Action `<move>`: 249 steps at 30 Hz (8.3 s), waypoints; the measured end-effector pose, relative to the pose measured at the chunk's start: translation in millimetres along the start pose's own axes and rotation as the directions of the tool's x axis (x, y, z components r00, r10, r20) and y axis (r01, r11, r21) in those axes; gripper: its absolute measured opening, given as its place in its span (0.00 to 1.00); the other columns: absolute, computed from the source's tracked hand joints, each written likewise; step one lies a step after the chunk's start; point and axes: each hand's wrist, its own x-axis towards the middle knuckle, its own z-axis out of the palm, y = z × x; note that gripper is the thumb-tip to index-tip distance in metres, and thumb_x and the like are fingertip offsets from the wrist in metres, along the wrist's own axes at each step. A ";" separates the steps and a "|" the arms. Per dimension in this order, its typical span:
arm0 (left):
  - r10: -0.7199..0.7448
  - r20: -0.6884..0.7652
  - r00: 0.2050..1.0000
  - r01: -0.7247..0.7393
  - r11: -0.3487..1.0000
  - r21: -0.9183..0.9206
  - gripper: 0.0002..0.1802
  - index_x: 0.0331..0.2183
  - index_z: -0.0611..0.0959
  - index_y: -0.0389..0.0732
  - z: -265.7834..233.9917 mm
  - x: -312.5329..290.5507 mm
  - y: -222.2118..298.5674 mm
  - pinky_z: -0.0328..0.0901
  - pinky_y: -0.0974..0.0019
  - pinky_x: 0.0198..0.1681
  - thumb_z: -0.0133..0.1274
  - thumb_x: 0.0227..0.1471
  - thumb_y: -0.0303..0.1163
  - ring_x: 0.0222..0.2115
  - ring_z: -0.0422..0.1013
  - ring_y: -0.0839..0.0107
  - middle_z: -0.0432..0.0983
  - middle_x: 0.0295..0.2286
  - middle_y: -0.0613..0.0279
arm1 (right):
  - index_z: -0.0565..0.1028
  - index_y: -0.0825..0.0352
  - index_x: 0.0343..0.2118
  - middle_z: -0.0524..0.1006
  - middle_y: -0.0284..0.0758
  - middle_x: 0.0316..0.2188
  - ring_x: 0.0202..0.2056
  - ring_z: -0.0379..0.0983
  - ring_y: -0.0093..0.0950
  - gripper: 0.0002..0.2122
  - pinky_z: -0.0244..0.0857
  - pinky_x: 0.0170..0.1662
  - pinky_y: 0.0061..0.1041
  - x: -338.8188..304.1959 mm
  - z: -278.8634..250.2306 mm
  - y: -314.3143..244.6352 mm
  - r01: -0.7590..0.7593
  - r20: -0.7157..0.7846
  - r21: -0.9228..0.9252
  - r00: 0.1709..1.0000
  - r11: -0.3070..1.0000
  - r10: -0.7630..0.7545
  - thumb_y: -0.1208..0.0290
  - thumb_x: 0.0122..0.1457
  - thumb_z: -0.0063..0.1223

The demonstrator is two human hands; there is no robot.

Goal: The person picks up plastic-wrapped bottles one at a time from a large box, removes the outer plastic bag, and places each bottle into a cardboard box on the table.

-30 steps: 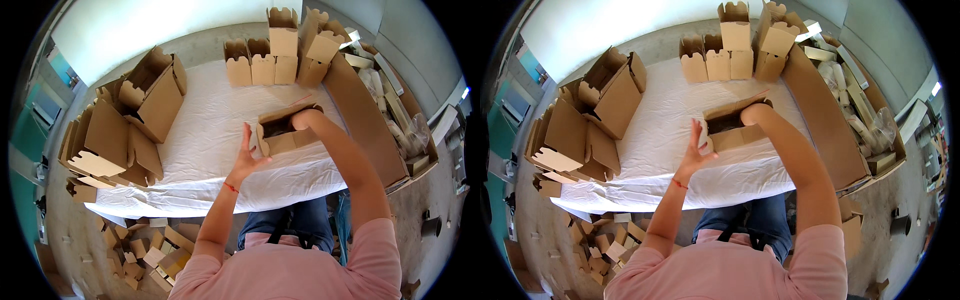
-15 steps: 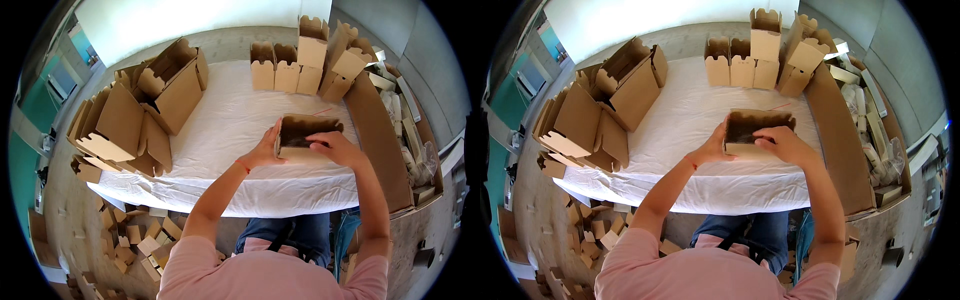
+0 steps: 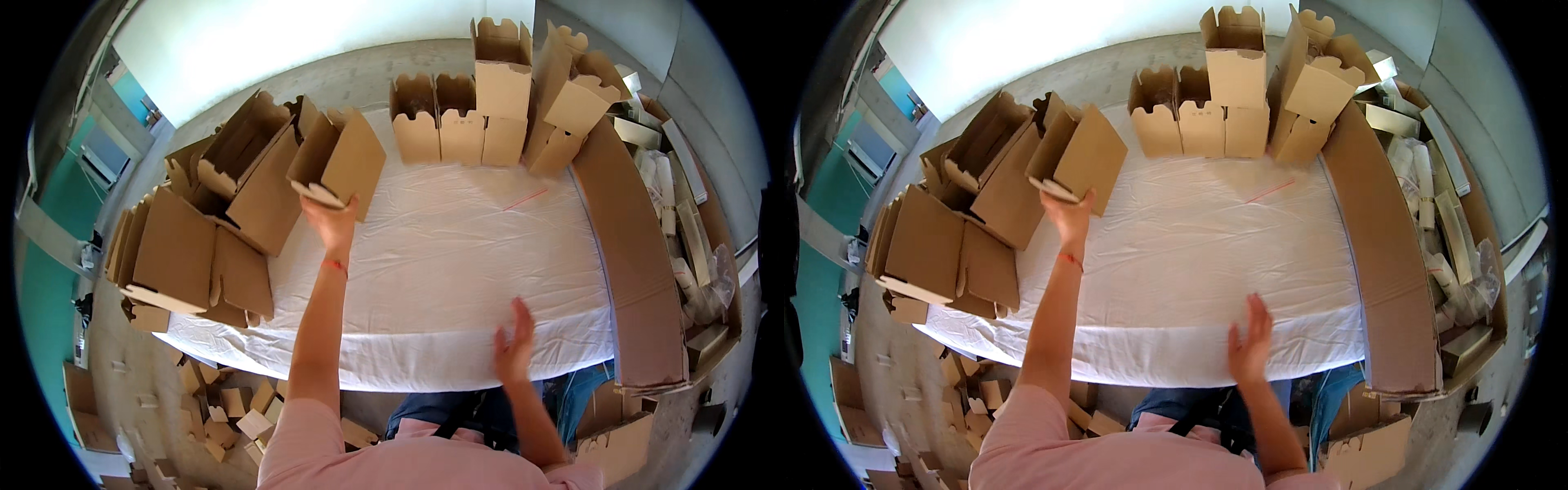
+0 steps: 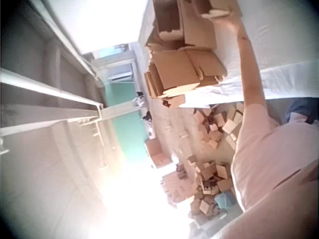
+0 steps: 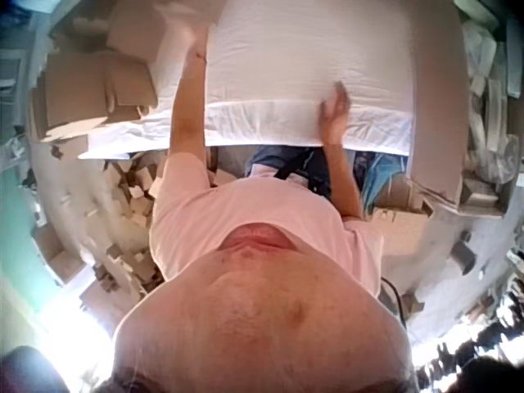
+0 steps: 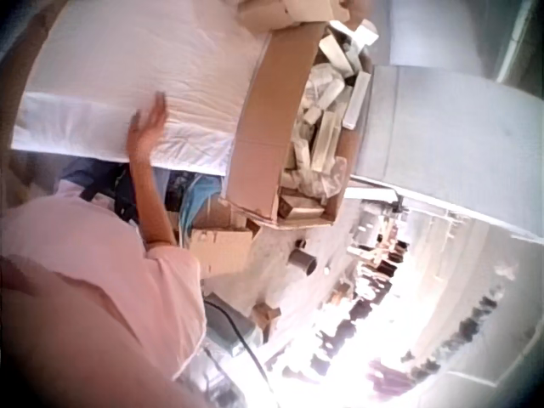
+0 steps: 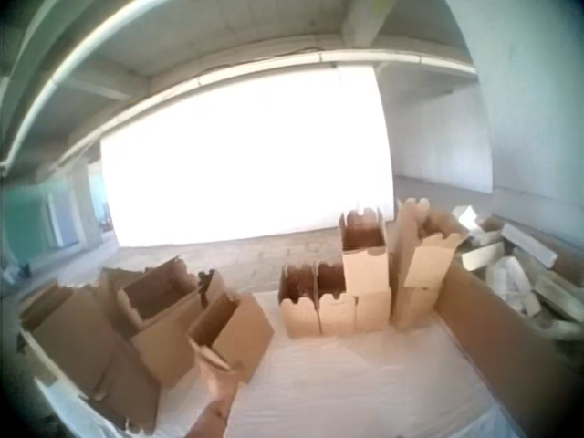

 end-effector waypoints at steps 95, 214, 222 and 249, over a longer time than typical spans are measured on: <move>0.555 0.573 0.604 -0.366 0.831 -0.419 0.18 0.49 0.73 0.34 -126.2 -296.2 63.8 0.64 0.62 0.41 0.44 0.55 0.23 0.32 0.71 0.63 0.77 0.30 0.56 | 0.74 0.72 0.44 0.67 0.49 0.51 0.45 0.71 0.44 0.31 0.65 0.50 0.37 176.8 -381.6 132.3 -0.645 -0.643 -0.367 0.697 0.670 0.318 0.46 0.47 0.55; 0.543 0.761 0.354 0.097 0.788 -0.607 0.41 0.57 0.61 0.34 -123.1 -267.5 201.6 0.59 0.62 0.53 0.61 0.45 0.34 0.48 0.66 0.57 0.68 0.49 0.51 | 0.75 0.72 0.40 0.76 0.32 0.31 0.27 0.67 0.18 0.12 0.62 0.29 0.17 1.3 -161.3 -71.8 -0.216 0.064 0.662 0.971 0.718 0.232 0.67 0.60 0.52; 0.518 0.797 0.309 0.758 0.371 -0.536 0.32 0.55 0.64 0.34 -127.0 -246.8 223.1 0.60 0.68 0.50 0.57 0.52 0.32 0.47 0.65 0.74 0.69 0.46 0.61 | 0.78 0.67 0.38 0.75 0.37 0.41 0.34 0.69 0.24 0.12 0.63 0.38 0.21 25.3 -199.2 -104.5 0.143 0.007 0.261 0.989 0.955 -0.150 0.82 0.48 0.56; 0.509 0.500 0.701 -0.007 0.706 -0.708 0.12 0.36 0.79 0.33 -167.8 -192.5 212.6 0.65 0.65 0.35 0.50 0.56 0.34 0.31 0.72 0.63 0.76 0.32 0.51 | 0.74 0.65 0.42 0.75 0.37 0.41 0.40 0.73 0.27 0.20 0.66 0.39 0.22 57.4 -160.8 -154.0 0.169 0.475 0.285 0.830 0.944 -0.292 0.78 0.42 0.67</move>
